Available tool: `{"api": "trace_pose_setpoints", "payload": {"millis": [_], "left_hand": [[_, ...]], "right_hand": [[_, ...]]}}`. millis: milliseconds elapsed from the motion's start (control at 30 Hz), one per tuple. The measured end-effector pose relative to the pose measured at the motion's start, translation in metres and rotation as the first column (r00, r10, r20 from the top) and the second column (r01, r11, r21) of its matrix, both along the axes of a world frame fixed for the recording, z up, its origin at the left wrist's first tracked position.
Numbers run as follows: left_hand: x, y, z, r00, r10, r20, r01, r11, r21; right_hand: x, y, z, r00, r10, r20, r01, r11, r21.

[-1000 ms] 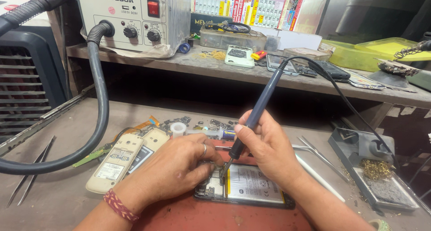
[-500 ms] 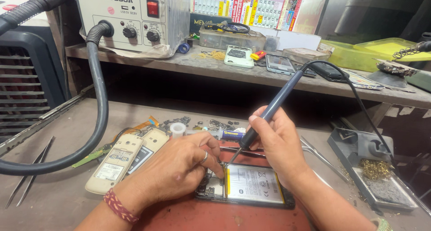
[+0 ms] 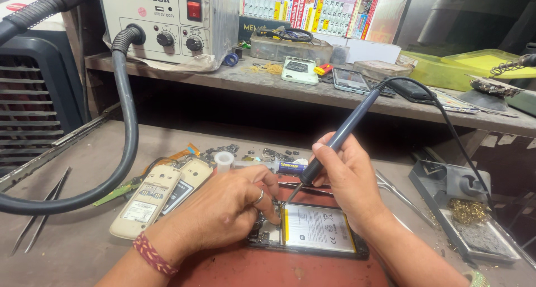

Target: The person uses a soldering iron and solder wire to reflow or attach components on a disassembled smartphone motherboard. They repeatedly tin the iron tip, apply solder to small pads, and adjust the phone's position on the workbench.

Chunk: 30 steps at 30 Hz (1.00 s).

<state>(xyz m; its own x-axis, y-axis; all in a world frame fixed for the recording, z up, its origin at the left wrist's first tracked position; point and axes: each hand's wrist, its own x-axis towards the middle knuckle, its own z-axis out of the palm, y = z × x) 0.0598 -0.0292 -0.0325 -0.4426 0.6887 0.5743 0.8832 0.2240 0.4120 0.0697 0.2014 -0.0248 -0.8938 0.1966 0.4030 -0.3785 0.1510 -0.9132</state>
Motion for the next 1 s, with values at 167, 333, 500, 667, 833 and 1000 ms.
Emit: {"api": "trace_pose_setpoints", "payload": {"millis": [167, 333, 500, 667, 833, 1000], "left_hand": [[0.0005, -0.0019, 0.0005, 0.999, 0.037, 0.019, -0.038, 0.999, 0.025], [-0.0005, 0.0018, 0.0012, 0.998, 0.064, 0.0, -0.064, 0.998, 0.011], [0.0001, 0.0026, 0.0016, 0.998, 0.067, -0.011, -0.067, 0.998, 0.001], [0.0006, 0.0026, 0.0006, 0.998, 0.054, -0.021, -0.054, 0.999, 0.003], [0.0001, 0.0019, 0.0001, 0.998, 0.049, -0.037, -0.049, 0.999, 0.008], [-0.0009, 0.0002, -0.0004, 0.995, 0.035, -0.098, -0.034, 0.999, 0.007]], "right_hand": [[0.0022, -0.0015, 0.0008, 1.0, 0.0, 0.007, 0.0, 1.0, -0.002], [0.002, 0.0008, 0.0017, 1.0, 0.012, 0.001, -0.012, 1.0, 0.006], [0.002, 0.0015, 0.0027, 1.0, 0.003, 0.005, -0.003, 1.0, 0.009], [0.0032, 0.0014, 0.0022, 1.0, 0.006, 0.0, -0.006, 1.0, -0.004], [0.0031, 0.0012, 0.0025, 1.0, 0.007, -0.005, -0.007, 1.0, 0.001], [0.0016, 0.0009, 0.0016, 1.0, 0.007, -0.001, -0.007, 1.0, -0.001]]}}
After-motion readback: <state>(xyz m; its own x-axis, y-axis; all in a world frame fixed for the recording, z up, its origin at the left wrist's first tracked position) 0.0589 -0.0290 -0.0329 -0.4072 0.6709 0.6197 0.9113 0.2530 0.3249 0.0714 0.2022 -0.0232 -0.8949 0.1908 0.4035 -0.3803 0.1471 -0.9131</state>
